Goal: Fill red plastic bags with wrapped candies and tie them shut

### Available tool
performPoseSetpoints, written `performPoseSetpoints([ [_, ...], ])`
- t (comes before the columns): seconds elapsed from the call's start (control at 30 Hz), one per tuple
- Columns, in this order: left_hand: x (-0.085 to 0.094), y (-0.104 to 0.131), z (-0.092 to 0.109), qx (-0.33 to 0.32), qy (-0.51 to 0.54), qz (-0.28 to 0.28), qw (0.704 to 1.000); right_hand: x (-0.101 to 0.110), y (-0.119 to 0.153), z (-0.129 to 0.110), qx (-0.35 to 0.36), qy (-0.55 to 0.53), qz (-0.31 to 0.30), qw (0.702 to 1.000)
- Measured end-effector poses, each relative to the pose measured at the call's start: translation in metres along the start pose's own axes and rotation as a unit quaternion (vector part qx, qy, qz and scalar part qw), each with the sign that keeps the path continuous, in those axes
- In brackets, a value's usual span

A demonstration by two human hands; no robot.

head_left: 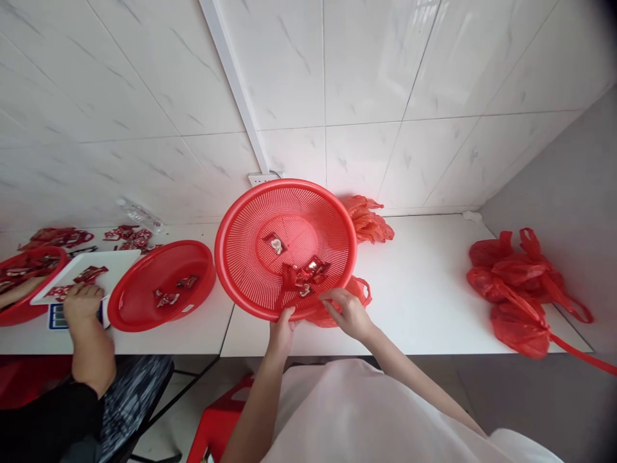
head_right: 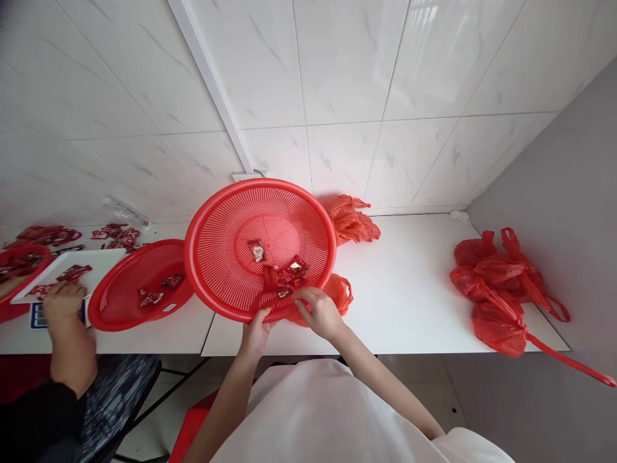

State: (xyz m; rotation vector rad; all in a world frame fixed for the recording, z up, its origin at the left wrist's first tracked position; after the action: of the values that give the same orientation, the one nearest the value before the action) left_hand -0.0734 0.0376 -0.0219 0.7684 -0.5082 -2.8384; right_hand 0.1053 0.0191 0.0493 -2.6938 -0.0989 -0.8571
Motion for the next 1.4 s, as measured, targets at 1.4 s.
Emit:
performPoseSetpoints([
  [1.4,0.080,0.010,0.016,-0.038,0.029,0.210,0.976,-0.030,0.009,0.088,-0.290,-0.580,0.053,0.759],
])
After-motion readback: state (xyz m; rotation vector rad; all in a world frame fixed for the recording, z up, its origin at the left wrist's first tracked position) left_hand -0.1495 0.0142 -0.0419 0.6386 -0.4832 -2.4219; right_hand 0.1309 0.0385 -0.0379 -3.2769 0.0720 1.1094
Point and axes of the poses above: each hand's wrist, its own y-axis away from the middle knuckle, its own x-axis out of the back of the hand, z = x × y, the point moved 8 cm from there along -y, towards the middle knuckle, and after that the axes turned 6 degrees about y, right-handed, at the moved point
